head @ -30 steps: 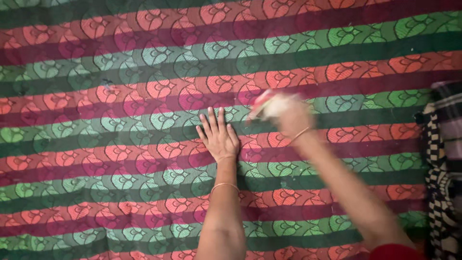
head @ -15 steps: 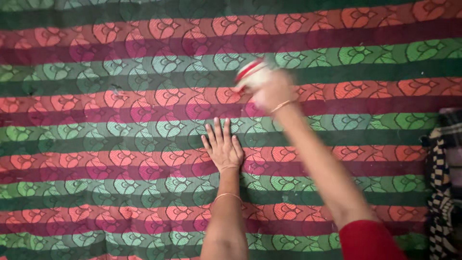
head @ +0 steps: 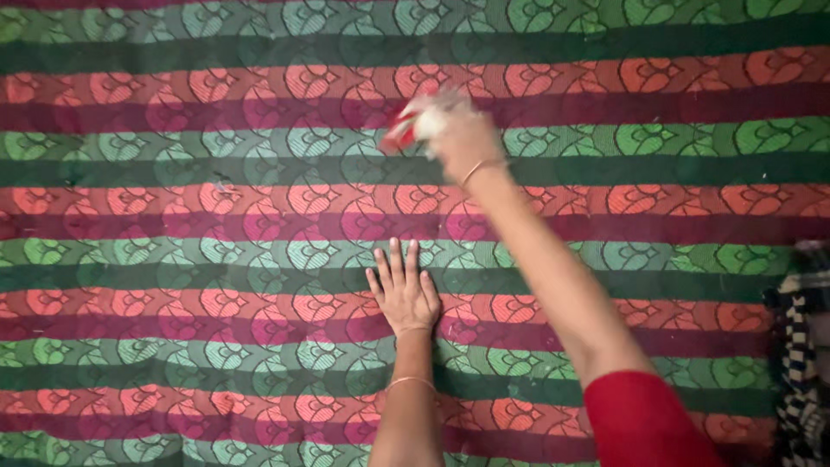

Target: The person wipes a patterned bed cover with a white cloth, moving across different areas of the surface, and then places two pillows onto the bed.

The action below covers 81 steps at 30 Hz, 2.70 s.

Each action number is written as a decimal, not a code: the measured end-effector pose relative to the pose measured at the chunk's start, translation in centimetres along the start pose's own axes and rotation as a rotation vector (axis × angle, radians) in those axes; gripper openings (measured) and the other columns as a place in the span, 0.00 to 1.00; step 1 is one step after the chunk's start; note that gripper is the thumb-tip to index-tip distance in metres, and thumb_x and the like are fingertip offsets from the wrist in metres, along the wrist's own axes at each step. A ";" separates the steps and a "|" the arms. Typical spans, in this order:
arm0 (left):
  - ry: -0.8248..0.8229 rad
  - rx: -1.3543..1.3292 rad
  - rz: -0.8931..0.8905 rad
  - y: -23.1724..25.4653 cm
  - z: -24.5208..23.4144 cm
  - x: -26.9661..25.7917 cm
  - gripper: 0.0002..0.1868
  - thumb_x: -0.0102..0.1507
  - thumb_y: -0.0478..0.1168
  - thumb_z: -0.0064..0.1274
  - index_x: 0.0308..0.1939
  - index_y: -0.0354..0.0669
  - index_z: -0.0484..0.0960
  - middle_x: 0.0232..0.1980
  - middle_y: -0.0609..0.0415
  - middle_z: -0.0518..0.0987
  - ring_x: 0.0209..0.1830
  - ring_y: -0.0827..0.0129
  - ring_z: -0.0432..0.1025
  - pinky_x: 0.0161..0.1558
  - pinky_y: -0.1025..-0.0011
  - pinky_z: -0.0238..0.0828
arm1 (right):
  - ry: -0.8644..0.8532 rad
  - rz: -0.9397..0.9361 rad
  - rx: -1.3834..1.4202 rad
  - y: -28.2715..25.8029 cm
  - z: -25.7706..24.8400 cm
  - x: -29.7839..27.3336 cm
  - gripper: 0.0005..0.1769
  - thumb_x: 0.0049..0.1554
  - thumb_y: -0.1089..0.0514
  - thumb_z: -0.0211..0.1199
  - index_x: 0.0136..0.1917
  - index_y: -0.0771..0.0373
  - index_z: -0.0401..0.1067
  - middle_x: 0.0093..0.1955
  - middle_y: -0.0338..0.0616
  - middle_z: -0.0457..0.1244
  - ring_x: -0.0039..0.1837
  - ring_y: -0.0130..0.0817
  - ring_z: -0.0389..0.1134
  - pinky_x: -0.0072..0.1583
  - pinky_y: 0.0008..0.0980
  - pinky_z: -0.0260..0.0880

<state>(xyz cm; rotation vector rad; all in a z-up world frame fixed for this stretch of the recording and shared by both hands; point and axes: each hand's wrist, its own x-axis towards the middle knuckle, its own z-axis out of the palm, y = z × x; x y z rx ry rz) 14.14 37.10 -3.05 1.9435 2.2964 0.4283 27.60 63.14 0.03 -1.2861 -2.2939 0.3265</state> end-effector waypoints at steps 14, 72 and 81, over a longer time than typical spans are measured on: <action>-0.008 -0.018 -0.007 -0.1 0.1 -0.1 0.31 0.69 0.51 0.35 0.77 0.60 0.65 0.83 0.55 0.57 0.84 0.52 0.47 0.79 0.47 0.32 | 0.449 0.536 -0.595 17.6 -16.6 -8.1 0.13 0.55 0.53 0.64 0.55 0.48 0.78 0.55 0.49 0.69 0.56 0.51 0.71 0.55 0.48 0.72; 0.000 0.013 -0.005 0.5 -0.6 -0.2 0.31 0.70 0.49 0.37 0.79 0.59 0.64 0.84 0.55 0.56 0.85 0.53 0.46 0.81 0.48 0.32 | 0.001 0.282 -0.303 4.7 -4.2 -16.6 0.27 0.47 0.53 0.68 0.61 0.57 0.74 0.71 0.46 0.61 0.68 0.56 0.57 0.63 0.61 0.53; 0.016 -0.006 -0.014 0.3 -0.4 -0.2 0.30 0.70 0.50 0.36 0.78 0.60 0.65 0.84 0.56 0.55 0.85 0.53 0.46 0.82 0.49 0.31 | -0.846 0.164 0.478 -13.0 -12.3 -29.6 0.14 0.44 0.64 0.61 0.45 0.55 0.79 0.47 0.49 0.69 0.53 0.49 0.71 0.56 0.45 0.71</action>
